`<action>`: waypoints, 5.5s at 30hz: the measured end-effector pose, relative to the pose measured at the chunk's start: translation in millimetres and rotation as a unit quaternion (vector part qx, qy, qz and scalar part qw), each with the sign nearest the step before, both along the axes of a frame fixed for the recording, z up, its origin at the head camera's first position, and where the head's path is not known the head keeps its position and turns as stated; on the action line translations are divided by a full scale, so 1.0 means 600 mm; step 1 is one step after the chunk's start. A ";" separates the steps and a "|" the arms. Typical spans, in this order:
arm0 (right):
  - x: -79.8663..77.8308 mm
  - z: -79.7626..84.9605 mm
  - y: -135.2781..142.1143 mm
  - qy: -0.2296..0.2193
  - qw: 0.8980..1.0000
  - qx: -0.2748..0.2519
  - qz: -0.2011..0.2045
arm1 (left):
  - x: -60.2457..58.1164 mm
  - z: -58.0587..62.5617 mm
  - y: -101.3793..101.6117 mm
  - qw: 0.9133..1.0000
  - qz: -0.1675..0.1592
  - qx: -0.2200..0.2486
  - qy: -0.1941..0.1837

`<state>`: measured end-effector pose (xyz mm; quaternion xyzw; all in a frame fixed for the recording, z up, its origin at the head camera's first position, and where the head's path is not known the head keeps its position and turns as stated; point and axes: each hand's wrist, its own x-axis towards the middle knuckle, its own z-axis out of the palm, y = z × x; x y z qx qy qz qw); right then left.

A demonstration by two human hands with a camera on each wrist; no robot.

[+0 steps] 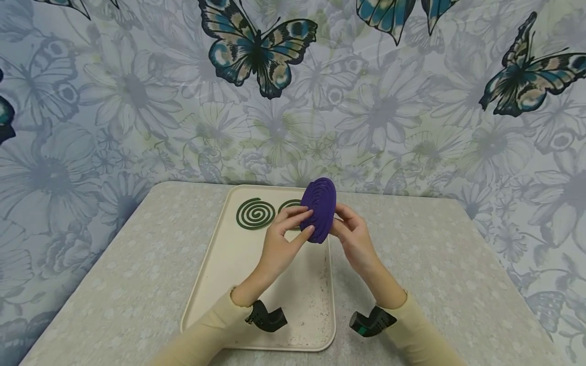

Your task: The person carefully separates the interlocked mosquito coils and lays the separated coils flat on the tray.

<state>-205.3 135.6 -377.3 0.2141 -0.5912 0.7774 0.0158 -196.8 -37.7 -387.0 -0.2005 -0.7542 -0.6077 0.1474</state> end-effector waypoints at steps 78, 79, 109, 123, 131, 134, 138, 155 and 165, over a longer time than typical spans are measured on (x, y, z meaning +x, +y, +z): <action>0.030 0.028 -0.009 -0.034 0.992 -0.112 -0.037 | 0.015 0.023 -0.005 0.977 -0.074 0.180 -0.091; 0.029 0.031 -0.007 -0.044 0.991 -0.119 -0.047 | 0.015 0.025 -0.007 0.969 -0.074 0.207 -0.112; 0.008 0.027 0.009 -0.114 0.971 -0.133 -0.163 | -0.011 0.017 -0.021 0.957 -0.003 0.275 -0.091; -0.002 0.024 0.015 -0.166 0.969 -0.112 -0.141 | -0.024 0.020 -0.037 0.955 0.022 0.275 -0.111; -0.007 0.035 0.033 -0.185 0.971 -0.090 -0.118 | -0.036 0.031 -0.059 0.959 -0.001 0.245 -0.141; -0.010 0.041 0.042 -0.187 0.974 -0.082 -0.101 | -0.039 0.035 -0.066 0.959 -0.012 0.231 -0.164; -0.013 0.046 0.054 -0.186 0.977 -0.068 -0.077 | -0.041 0.040 -0.074 0.959 -0.031 0.209 -0.187; -0.019 0.061 0.097 -0.166 0.986 0.000 0.004 | -0.049 0.058 -0.104 0.951 -0.134 0.157 -0.230; -0.023 0.061 0.111 -0.149 0.989 -0.010 0.021 | -0.049 0.056 -0.105 0.956 -0.105 0.162 -0.221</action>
